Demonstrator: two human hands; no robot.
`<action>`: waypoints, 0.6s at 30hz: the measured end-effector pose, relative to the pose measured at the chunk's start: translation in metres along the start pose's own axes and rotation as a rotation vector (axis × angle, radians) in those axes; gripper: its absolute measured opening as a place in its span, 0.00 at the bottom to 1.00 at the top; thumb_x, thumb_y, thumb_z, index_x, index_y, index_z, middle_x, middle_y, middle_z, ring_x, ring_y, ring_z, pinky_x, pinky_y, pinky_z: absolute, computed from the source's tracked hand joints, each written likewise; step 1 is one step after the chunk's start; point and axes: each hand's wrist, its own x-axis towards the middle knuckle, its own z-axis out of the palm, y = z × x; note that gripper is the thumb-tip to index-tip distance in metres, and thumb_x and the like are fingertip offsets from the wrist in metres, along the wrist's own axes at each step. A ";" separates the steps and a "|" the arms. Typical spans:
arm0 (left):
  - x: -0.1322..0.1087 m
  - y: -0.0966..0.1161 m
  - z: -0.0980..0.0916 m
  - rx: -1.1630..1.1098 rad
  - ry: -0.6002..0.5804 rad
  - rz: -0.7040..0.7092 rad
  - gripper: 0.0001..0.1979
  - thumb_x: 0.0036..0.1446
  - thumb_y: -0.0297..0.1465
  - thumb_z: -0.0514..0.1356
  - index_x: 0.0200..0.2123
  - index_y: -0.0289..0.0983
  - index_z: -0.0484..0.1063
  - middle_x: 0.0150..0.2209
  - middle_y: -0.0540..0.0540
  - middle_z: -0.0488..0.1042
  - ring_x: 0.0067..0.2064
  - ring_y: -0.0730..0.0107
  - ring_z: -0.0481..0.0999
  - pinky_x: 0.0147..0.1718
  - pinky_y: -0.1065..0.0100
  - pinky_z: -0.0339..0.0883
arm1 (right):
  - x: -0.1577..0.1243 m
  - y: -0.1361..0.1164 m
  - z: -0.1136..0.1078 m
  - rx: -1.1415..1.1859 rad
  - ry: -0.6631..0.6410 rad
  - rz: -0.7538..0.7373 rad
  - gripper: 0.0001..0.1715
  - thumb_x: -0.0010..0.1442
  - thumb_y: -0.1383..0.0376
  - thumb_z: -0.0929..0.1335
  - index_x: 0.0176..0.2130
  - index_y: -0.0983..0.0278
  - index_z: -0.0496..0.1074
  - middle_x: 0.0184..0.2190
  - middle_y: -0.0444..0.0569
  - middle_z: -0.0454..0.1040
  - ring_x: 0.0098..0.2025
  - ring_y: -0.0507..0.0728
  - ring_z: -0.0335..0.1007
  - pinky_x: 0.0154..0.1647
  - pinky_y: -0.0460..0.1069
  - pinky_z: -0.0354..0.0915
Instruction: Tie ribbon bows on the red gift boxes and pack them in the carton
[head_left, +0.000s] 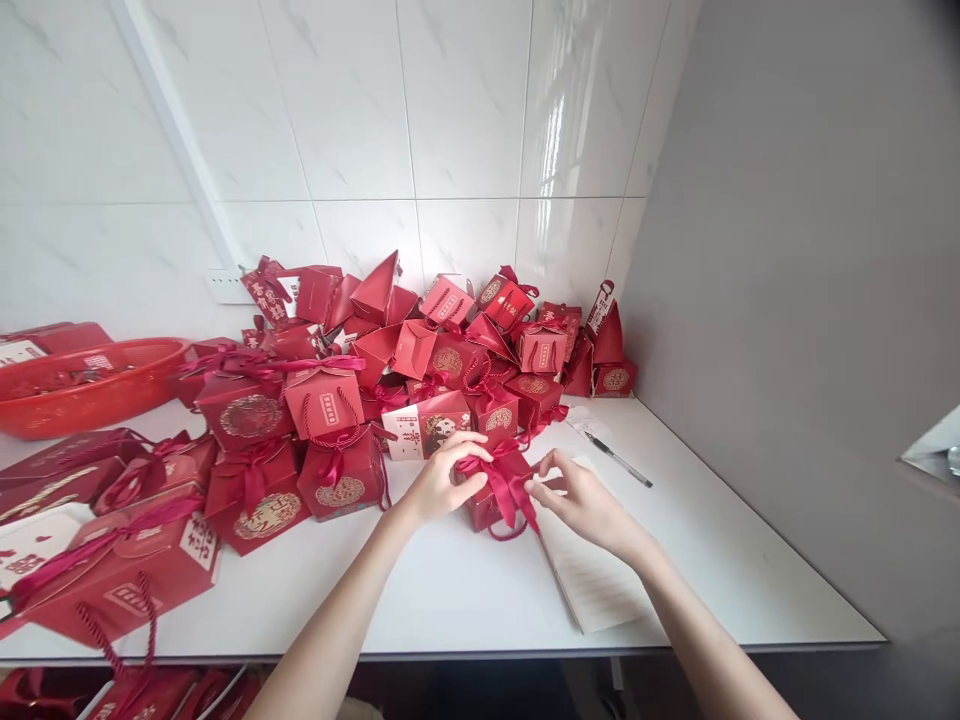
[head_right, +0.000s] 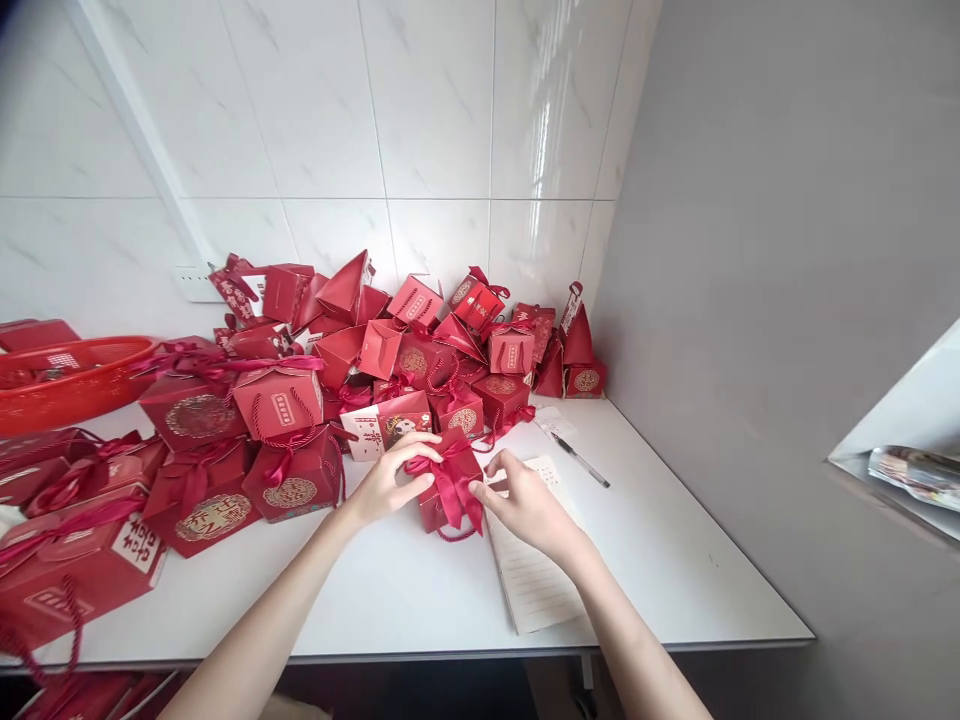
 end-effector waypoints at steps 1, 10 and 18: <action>-0.003 -0.001 -0.003 -0.049 -0.029 -0.011 0.10 0.50 0.30 0.57 0.37 0.38 0.71 0.50 0.41 0.68 0.54 0.58 0.66 0.55 0.54 0.56 | -0.006 -0.003 0.000 -0.050 -0.015 0.009 0.14 0.58 0.54 0.63 0.30 0.61 0.60 0.29 0.45 0.72 0.31 0.55 0.72 0.34 0.52 0.69; -0.013 -0.002 -0.010 -0.356 0.002 -0.225 0.16 0.55 0.38 0.52 0.43 0.38 0.71 0.47 0.41 0.73 0.53 0.59 0.69 0.53 0.55 0.59 | -0.034 -0.015 0.042 -0.535 0.241 -0.467 0.23 0.52 0.59 0.70 0.46 0.61 0.65 0.49 0.59 0.67 0.52 0.65 0.65 0.48 0.60 0.67; -0.012 -0.012 -0.010 -0.307 -0.052 -0.138 0.10 0.52 0.33 0.54 0.34 0.37 0.73 0.47 0.42 0.73 0.52 0.59 0.69 0.52 0.56 0.62 | -0.025 -0.007 0.060 -0.637 0.213 -0.814 0.16 0.60 0.75 0.59 0.43 0.62 0.69 0.41 0.54 0.74 0.49 0.59 0.70 0.52 0.59 0.66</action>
